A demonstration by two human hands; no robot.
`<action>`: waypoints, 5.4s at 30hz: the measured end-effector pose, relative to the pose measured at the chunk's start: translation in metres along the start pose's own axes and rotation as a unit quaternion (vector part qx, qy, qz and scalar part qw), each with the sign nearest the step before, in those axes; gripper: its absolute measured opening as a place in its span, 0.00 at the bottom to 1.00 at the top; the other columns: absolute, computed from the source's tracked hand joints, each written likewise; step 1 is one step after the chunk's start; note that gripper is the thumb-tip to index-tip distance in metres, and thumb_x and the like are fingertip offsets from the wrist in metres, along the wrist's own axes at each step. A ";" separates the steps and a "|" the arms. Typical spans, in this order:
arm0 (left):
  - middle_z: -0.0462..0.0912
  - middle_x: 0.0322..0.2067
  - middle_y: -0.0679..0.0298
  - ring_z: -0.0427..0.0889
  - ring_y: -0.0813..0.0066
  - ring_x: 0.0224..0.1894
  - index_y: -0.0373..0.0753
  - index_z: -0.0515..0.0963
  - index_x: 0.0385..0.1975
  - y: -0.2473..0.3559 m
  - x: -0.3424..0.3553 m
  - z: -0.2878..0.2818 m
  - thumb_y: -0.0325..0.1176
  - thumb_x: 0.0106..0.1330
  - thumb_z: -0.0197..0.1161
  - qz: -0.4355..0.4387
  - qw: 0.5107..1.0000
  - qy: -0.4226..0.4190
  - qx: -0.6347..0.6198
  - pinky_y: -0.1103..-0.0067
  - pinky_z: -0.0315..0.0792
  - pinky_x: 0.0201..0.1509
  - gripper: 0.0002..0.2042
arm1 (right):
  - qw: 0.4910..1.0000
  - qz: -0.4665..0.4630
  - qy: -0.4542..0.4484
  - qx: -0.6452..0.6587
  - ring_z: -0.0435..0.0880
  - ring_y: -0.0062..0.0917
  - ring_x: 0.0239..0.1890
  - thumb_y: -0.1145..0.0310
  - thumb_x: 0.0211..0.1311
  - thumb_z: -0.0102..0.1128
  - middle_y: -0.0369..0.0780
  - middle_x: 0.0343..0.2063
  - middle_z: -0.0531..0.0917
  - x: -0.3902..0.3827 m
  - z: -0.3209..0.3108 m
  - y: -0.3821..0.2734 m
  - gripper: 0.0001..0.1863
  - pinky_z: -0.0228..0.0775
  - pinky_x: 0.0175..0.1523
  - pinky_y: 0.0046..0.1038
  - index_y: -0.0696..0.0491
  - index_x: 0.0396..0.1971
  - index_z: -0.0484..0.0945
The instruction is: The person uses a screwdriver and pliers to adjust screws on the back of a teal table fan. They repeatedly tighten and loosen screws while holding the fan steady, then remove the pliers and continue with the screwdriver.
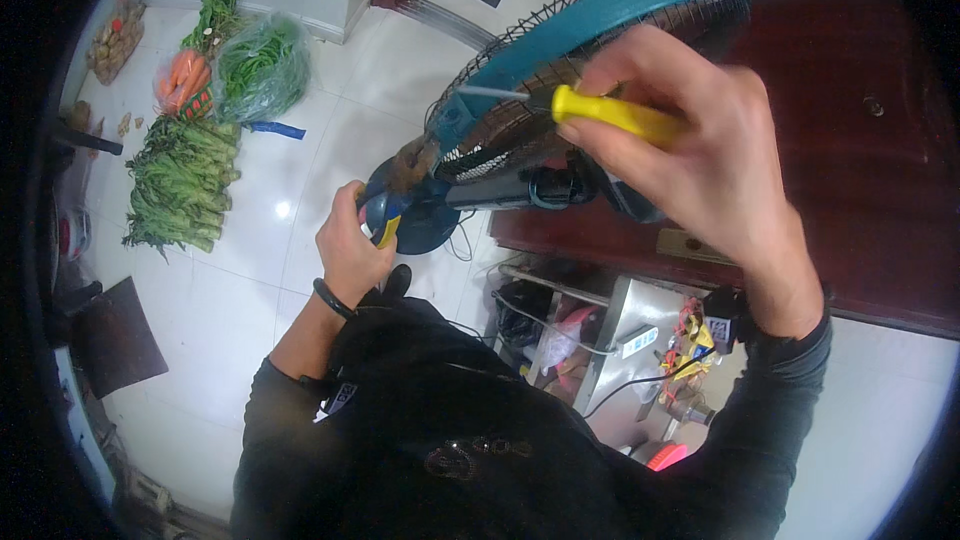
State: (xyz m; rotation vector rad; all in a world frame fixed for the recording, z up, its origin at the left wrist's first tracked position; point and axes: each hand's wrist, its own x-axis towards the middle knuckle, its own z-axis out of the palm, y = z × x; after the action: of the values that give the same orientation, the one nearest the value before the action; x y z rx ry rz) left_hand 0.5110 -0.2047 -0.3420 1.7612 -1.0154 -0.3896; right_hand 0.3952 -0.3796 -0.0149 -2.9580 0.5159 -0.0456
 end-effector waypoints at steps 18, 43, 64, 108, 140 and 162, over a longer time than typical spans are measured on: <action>0.82 0.41 0.49 0.86 0.51 0.42 0.35 0.70 0.53 -0.003 0.010 -0.002 0.28 0.46 0.76 -0.027 0.998 -0.042 -0.030 0.71 0.82 0.46 0.32 | 0.977 -0.052 -0.179 0.106 0.89 0.28 0.34 0.71 0.59 0.72 0.40 0.32 0.87 0.093 0.013 0.030 0.07 0.84 0.43 0.26 0.57 0.35 0.86; 0.80 0.40 0.52 0.85 0.54 0.40 0.37 0.70 0.53 0.002 0.002 0.009 0.31 0.48 0.78 -0.034 0.999 -0.023 -0.034 0.72 0.80 0.40 0.31 | 0.956 -0.048 -0.285 0.052 0.85 0.25 0.27 0.69 0.63 0.69 0.41 0.28 0.85 0.117 0.006 0.020 0.08 0.77 0.33 0.22 0.58 0.32 0.83; 0.80 0.40 0.51 0.84 0.54 0.39 0.34 0.68 0.54 0.007 -0.001 0.013 0.28 0.47 0.78 -0.029 0.999 -0.010 -0.021 0.71 0.82 0.41 0.33 | 0.953 0.010 -0.293 0.076 0.73 0.18 0.18 0.54 0.71 0.61 0.35 0.18 0.77 0.105 0.006 0.027 0.19 0.66 0.25 0.18 0.55 0.27 0.81; 0.81 0.42 0.49 0.86 0.52 0.41 0.33 0.69 0.54 0.007 0.005 0.019 0.28 0.46 0.78 -0.053 0.997 -0.012 -0.052 0.71 0.83 0.46 0.33 | 0.876 -0.400 -0.186 -0.198 0.76 0.26 0.16 0.62 0.57 0.74 0.36 0.15 0.74 0.119 0.007 0.015 0.16 0.69 0.23 0.27 0.52 0.21 0.75; 0.81 0.42 0.52 0.85 0.53 0.44 0.35 0.70 0.52 0.015 0.010 0.019 0.29 0.47 0.79 -0.083 0.994 -0.049 -0.055 0.66 0.81 0.48 0.32 | 0.946 -0.156 -0.279 -0.046 0.72 0.19 0.11 0.66 0.65 0.69 0.36 0.13 0.76 0.125 0.014 0.030 0.14 0.61 0.18 0.22 0.52 0.20 0.77; 0.83 0.37 0.54 0.84 0.55 0.35 0.35 0.71 0.49 0.020 0.006 0.026 0.25 0.42 0.77 -0.068 0.995 0.026 -0.063 0.68 0.78 0.38 0.31 | 0.959 -0.100 -0.256 -0.068 0.75 0.22 0.15 0.63 0.66 0.67 0.33 0.16 0.77 0.124 0.011 0.040 0.13 0.68 0.24 0.18 0.53 0.25 0.78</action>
State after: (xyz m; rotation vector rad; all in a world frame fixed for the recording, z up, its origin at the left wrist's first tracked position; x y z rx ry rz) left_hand 0.4879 -0.2282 -0.3342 1.7225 -0.8183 -0.4798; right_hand 0.4991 -0.4576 -0.0311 -2.9630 0.1522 0.7399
